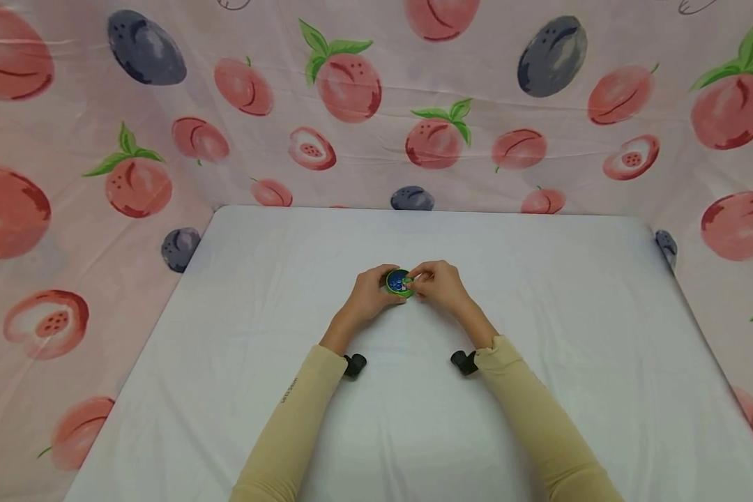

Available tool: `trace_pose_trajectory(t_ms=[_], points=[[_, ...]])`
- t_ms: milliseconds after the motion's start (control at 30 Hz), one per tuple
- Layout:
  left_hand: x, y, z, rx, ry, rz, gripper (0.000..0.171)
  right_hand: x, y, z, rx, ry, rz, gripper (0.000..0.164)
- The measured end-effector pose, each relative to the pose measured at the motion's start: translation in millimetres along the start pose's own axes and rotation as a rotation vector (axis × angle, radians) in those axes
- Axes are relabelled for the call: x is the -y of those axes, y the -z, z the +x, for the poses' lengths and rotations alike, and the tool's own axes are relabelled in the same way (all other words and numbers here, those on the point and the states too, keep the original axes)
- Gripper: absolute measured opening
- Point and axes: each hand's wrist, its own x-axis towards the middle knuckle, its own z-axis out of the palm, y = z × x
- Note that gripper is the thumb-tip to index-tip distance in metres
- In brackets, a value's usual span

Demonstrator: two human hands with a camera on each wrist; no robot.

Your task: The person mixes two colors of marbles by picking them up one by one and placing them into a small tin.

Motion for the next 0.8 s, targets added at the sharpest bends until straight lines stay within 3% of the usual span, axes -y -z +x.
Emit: trace_pose_trajectory(t_ms=[400, 533, 800], points=[[-0.8, 0.6, 1.0, 0.008, -0.011, 0.037, 0.067, 1, 4, -4, -0.011, -0.018, 0.000, 0.022], [-1.0, 1.0, 0.7, 0.006, -0.022, 0.125, 0.070, 1, 11, -8, -0.044, 0.015, -0.029, 0.023], [-12.2, 4.0, -8.3, 0.021, -0.038, 0.301, 0.088, -3, 21, -22, -0.139, 0.083, -0.192, 0.034]])
